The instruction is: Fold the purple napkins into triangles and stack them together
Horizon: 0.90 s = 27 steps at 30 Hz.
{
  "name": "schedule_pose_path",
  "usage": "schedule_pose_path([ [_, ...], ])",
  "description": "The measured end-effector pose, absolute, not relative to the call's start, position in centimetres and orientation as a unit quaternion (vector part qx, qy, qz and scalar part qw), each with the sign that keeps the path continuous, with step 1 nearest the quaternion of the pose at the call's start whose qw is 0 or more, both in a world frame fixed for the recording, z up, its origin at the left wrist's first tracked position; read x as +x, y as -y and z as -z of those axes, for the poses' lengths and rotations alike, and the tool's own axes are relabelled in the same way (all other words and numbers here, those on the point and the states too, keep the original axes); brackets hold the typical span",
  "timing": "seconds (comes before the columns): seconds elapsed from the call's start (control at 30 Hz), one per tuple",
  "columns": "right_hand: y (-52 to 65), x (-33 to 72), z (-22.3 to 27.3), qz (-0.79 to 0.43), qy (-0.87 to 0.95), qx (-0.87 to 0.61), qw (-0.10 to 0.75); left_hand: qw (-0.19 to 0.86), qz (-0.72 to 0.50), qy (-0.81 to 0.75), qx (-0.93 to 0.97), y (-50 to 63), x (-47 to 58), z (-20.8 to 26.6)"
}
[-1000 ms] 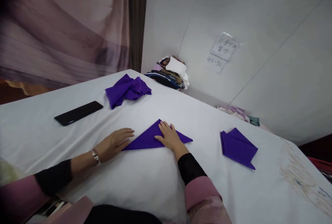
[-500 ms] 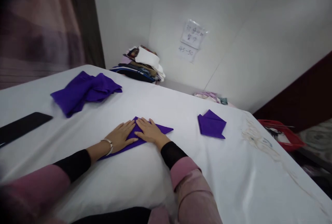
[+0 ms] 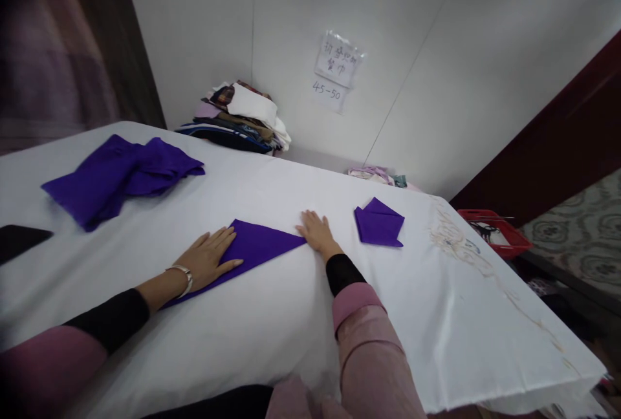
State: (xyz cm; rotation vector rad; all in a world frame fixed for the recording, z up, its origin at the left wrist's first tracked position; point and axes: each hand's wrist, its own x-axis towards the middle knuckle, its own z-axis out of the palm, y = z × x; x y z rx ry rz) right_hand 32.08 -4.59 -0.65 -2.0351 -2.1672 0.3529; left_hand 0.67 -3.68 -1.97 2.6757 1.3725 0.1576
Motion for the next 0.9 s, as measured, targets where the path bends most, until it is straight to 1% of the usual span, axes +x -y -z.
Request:
schedule_pose_path([
  [0.07, 5.4, 33.6, 0.4, -0.107, 0.678, -0.722, 0.086, 0.065, -0.048, -0.456, 0.887, 3.5, 0.7, 1.3],
  [0.13, 6.4, 33.8, 0.1, -0.091, 0.663, -0.733, 0.120, 0.054, -0.047, -0.451, 0.890, 3.1, 0.8, 0.4],
  [0.2, 7.7, 32.4, 0.0, -0.080, 0.686, -0.706, 0.156, 0.033, -0.044, -0.433, 0.900, 2.4, 1.0, -0.6],
  [0.27, 9.1, 29.9, 0.0, -0.081, 0.741, -0.644, 0.171, 0.016, -0.038, -0.411, 0.911, 1.6, 1.2, -1.3],
  [0.4, 11.5, 24.2, 0.8, -0.089, 0.856, -0.486, 0.153, 0.000, -0.029, -0.390, 0.920, 0.7, 1.3, -1.8],
  [0.47, 12.1, 22.4, 1.2, -0.083, 0.879, -0.447, 0.146, -0.006, -0.024, -0.386, 0.922, 0.7, 1.1, -1.8],
  [0.57, 11.7, 22.2, 1.6, -0.067, 0.884, -0.439, 0.148, -0.002, -0.014, -0.384, 0.923, 1.1, 0.5, -1.9],
  [0.8, 10.3, 25.5, 1.7, -0.008, 0.883, -0.442, 0.159, 0.017, 0.005, -0.375, 0.927, 3.7, -1.1, -2.6],
  [0.9, 11.7, 24.6, 1.7, -0.003, 0.892, -0.425, 0.154, 0.024, -0.019, -0.365, 0.931, 4.8, -2.0, -2.4],
])
